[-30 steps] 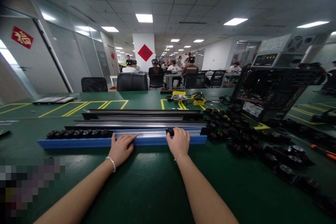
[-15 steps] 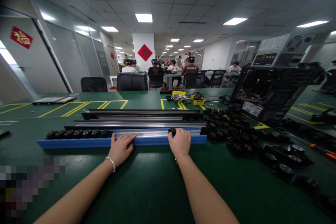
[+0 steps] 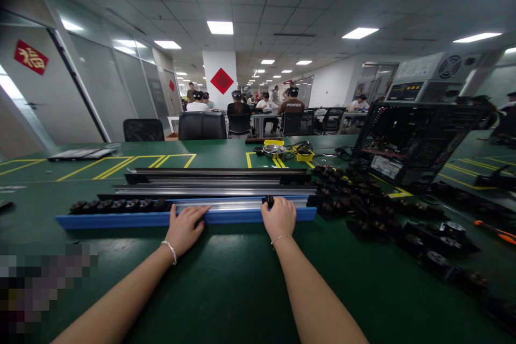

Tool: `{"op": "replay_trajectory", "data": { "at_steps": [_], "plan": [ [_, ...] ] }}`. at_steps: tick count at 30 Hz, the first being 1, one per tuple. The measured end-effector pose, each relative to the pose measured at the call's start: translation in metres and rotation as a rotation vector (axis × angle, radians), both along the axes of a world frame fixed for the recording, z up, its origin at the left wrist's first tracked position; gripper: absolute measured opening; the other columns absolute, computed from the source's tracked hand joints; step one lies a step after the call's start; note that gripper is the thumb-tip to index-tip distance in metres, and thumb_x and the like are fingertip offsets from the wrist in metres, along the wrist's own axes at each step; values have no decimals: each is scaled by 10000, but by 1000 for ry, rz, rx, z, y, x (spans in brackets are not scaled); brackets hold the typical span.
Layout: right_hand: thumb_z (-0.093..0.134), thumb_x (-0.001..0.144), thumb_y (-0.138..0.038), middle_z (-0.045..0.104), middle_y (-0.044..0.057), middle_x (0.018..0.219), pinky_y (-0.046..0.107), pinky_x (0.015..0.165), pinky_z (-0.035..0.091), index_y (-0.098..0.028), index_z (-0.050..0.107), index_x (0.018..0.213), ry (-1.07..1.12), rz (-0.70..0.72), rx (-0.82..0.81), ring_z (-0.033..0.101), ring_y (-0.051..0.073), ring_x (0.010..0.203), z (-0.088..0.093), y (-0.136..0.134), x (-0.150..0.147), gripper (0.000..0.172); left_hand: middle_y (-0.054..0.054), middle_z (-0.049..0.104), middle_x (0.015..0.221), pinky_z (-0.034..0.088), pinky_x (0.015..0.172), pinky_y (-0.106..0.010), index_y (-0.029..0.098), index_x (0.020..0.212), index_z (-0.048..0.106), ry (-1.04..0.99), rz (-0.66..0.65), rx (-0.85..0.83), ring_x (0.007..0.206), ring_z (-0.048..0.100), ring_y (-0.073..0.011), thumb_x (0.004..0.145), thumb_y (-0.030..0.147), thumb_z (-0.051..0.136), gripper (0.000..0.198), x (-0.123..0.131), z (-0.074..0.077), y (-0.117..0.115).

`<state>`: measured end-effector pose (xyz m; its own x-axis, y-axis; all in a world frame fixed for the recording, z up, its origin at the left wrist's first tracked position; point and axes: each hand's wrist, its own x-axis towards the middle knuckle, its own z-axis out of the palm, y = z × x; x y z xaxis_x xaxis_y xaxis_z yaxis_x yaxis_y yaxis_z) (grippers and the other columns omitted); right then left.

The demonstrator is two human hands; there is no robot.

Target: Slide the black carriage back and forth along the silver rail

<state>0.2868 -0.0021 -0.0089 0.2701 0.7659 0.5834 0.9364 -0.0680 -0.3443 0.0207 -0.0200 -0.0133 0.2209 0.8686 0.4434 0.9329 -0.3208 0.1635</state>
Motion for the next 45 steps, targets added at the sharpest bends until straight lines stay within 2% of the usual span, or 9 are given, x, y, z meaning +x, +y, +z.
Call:
{"op": "replay_trajectory", "data": {
  "at_steps": [23, 33, 45],
  "plan": [
    [454, 757, -336, 631, 95, 785, 334, 831, 307, -149, 606, 765, 23, -32, 6, 532, 219, 812, 1, 0, 5, 242, -6, 620, 1151, -8, 1045, -620, 358, 1226, 489, 27, 18, -11, 1083, 516, -210, 791, 212, 427, 463, 0, 1, 0],
    [457, 749, -332, 629, 105, 792, 342, 839, 303, -141, 604, 761, 37, -42, -16, 527, 220, 819, 2, 0, 7, 241, -1, 623, 1143, -46, 1038, -620, 360, 1224, 488, -2, -2, -11, 1088, 511, -205, 793, 212, 417, 461, 0, 0, 0],
    [445, 748, -346, 626, 99, 763, 346, 835, 306, -160, 594, 720, 36, -68, 5, 525, 226, 812, 0, 1, 12, 241, 1, 626, 1142, -1, 1044, -624, 359, 1226, 485, 34, 16, -11, 1089, 517, -211, 792, 216, 427, 461, 0, 1, 0]
  ]
}}
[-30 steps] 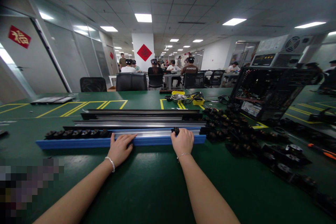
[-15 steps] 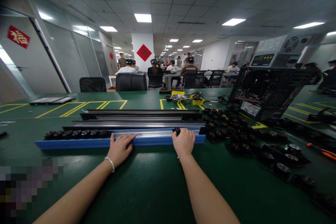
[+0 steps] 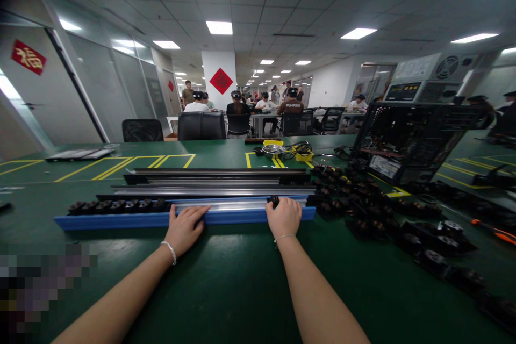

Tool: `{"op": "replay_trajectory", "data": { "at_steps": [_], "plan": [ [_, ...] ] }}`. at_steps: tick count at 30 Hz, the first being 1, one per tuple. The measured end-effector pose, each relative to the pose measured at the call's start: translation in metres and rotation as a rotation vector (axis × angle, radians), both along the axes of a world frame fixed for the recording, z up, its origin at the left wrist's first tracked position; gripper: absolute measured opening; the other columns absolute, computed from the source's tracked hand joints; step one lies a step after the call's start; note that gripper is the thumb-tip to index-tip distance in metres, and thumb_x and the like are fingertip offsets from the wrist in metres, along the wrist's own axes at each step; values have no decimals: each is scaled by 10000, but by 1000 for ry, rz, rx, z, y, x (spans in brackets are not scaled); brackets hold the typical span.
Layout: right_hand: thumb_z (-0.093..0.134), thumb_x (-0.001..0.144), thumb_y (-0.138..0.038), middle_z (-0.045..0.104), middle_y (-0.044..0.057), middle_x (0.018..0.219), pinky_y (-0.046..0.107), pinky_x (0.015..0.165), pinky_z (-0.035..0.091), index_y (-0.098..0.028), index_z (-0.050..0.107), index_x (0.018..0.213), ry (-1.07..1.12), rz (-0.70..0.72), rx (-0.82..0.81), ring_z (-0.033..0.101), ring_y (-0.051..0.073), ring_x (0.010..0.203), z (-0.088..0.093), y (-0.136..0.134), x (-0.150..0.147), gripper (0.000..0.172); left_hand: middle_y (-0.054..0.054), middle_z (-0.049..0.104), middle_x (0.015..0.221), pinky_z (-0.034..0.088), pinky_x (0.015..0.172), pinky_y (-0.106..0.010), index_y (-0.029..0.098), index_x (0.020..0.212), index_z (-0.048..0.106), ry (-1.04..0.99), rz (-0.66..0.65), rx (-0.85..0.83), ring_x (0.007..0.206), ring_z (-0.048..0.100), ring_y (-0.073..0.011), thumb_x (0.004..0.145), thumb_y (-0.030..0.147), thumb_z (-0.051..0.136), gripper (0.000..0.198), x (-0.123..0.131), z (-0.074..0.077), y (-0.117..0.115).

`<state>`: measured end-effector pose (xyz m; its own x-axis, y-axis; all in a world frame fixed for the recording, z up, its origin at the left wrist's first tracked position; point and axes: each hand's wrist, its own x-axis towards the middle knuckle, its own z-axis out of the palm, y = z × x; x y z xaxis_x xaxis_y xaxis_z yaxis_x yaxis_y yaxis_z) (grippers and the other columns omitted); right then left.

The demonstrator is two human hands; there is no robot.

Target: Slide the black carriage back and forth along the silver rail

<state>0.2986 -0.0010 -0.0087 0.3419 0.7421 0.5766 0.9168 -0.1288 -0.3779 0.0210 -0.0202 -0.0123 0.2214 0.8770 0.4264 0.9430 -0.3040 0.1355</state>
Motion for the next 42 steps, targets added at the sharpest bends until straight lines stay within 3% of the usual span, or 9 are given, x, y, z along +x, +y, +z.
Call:
{"op": "replay_trajectory", "data": {
  "at_steps": [42],
  "plan": [
    [435, 740, -345, 619, 116, 759, 352, 832, 307, -139, 606, 739, -13, -88, -4, 517, 234, 808, 0, 2, 11, 267, 0, 622, 1149, -41, 1042, -618, 348, 1227, 486, -28, -11, -7, 1088, 510, -205, 796, 213, 414, 456, 0, 0, 0]
  ]
}}
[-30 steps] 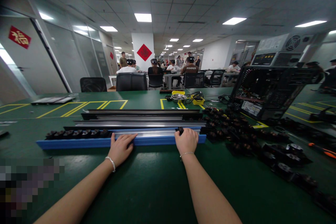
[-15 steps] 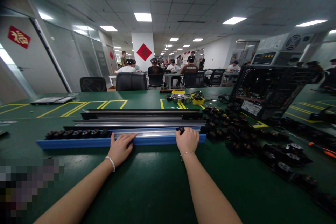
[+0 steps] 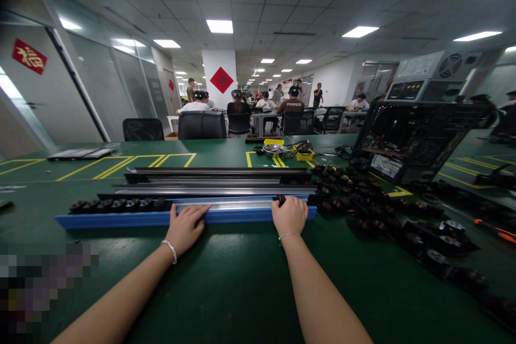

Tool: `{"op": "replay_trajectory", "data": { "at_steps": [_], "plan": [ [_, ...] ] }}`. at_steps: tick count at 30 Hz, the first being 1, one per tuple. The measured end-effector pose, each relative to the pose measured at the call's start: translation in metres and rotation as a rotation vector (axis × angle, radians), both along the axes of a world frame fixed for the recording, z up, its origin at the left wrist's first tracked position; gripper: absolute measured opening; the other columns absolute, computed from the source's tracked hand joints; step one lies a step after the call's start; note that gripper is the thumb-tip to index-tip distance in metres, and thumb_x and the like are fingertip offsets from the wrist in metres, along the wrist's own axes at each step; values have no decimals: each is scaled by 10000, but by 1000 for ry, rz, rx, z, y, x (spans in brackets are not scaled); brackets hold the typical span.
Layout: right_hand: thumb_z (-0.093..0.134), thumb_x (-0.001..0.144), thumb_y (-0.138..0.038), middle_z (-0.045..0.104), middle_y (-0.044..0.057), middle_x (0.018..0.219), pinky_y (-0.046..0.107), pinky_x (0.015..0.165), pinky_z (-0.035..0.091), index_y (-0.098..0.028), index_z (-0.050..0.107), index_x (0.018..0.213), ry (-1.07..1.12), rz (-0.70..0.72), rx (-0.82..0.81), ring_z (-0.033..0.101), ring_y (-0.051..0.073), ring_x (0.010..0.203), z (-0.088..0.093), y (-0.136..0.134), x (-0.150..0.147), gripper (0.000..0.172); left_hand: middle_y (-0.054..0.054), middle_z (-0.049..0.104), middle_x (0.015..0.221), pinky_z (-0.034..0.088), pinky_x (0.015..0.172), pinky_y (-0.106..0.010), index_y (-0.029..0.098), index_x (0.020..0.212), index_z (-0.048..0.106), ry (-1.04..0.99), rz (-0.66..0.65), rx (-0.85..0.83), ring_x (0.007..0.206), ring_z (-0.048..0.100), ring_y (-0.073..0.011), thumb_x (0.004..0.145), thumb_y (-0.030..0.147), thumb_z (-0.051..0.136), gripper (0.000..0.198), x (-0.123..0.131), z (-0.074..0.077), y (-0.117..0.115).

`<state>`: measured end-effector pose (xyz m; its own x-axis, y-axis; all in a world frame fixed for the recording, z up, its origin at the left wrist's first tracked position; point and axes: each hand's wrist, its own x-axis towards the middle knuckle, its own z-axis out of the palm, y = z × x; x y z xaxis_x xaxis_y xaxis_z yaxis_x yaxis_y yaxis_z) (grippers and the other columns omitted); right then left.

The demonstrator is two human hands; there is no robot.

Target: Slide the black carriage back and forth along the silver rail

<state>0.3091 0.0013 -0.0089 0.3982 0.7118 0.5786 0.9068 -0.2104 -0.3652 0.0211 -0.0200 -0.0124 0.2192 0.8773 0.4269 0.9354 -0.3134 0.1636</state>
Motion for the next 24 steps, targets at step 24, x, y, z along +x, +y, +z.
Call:
{"op": "replay_trajectory", "data": {
  "at_steps": [24],
  "plan": [
    [419, 718, -367, 635, 131, 790, 375, 843, 294, -132, 621, 737, 6, -57, -13, 515, 251, 832, 0, 2, 7, 311, 4, 628, 1128, -48, 1038, -619, 343, 1222, 492, -10, -12, 22, 1074, 514, -202, 798, 220, 419, 448, -2, -3, 1]
  ]
}}
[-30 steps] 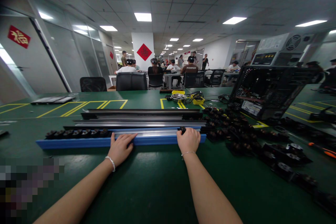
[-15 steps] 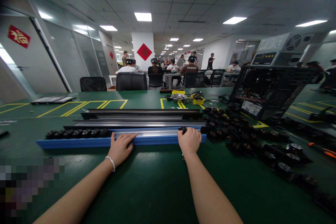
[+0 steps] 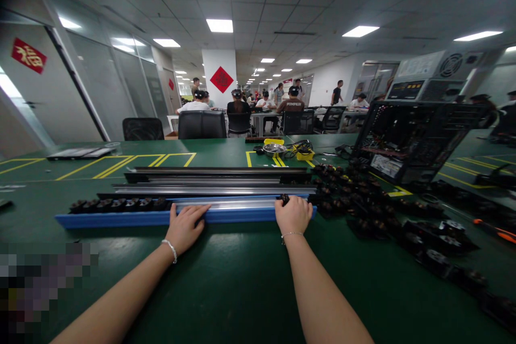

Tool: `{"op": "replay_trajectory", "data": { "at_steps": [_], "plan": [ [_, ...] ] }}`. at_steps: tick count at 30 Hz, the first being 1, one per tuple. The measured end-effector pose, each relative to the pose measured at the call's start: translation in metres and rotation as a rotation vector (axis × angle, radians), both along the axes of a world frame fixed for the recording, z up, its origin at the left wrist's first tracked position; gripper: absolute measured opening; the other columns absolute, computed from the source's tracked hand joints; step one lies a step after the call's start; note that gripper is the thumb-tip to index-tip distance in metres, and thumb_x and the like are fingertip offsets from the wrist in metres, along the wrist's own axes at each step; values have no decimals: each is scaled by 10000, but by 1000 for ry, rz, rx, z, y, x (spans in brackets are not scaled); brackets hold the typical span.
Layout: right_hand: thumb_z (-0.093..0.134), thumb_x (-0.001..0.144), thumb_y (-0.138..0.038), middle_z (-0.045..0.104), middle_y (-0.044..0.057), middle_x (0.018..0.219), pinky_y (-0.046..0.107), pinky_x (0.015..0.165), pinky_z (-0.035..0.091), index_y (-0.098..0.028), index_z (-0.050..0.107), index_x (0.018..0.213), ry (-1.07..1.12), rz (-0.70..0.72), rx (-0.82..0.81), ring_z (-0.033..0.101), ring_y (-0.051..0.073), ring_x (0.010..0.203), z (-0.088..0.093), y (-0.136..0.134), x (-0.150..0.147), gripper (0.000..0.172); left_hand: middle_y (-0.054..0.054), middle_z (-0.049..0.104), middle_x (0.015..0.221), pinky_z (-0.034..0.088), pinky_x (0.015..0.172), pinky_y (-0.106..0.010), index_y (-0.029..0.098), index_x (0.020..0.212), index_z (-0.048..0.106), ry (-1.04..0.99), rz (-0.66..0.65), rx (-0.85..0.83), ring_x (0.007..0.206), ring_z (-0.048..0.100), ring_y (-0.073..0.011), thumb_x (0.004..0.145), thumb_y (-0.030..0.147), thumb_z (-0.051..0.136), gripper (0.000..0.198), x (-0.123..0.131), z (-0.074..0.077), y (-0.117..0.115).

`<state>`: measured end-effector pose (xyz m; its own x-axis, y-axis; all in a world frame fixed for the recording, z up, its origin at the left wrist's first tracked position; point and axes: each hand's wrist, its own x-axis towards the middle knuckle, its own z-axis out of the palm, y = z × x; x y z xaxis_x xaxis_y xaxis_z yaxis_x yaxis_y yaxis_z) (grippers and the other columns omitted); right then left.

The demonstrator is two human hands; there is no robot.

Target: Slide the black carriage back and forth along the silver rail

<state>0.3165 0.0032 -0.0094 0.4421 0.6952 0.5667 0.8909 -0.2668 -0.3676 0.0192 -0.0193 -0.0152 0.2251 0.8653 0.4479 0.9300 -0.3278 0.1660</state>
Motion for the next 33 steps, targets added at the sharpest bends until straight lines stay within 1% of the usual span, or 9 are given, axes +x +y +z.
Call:
{"op": "replay_trajectory", "data": {
  "at_steps": [12, 20, 26, 33],
  "plan": [
    [434, 704, -368, 634, 118, 785, 374, 864, 295, -137, 633, 749, 26, -15, 31, 513, 238, 815, -1, 0, 5, 308, 1, 624, 1139, -38, 1038, -625, 344, 1221, 494, 0, 7, -21, 1083, 513, -207, 796, 222, 415, 450, 1, 3, -1],
    [431, 699, -358, 622, 96, 801, 419, 956, 225, -156, 623, 770, 70, -41, 56, 500, 236, 855, -1, -1, 7, 288, -1, 622, 1145, -36, 1038, -627, 348, 1228, 485, 10, 4, -21, 1086, 510, -206, 799, 225, 419, 451, 0, 2, -1],
    [437, 695, -353, 614, 95, 791, 417, 957, 228, -151, 622, 757, 83, -43, 43, 496, 230, 845, 0, -2, 8, 281, -4, 621, 1150, -29, 1043, -619, 356, 1227, 486, 18, 14, -15, 1087, 510, -208, 801, 223, 421, 451, 1, 2, -1],
    [433, 701, -364, 620, 99, 804, 440, 967, 213, -156, 625, 757, 92, -48, 57, 500, 241, 852, 0, -2, 9, 289, -4, 621, 1153, 7, 1044, -625, 355, 1229, 485, 45, 27, -20, 1091, 512, -214, 799, 227, 427, 453, 1, 3, -1]
  ]
}}
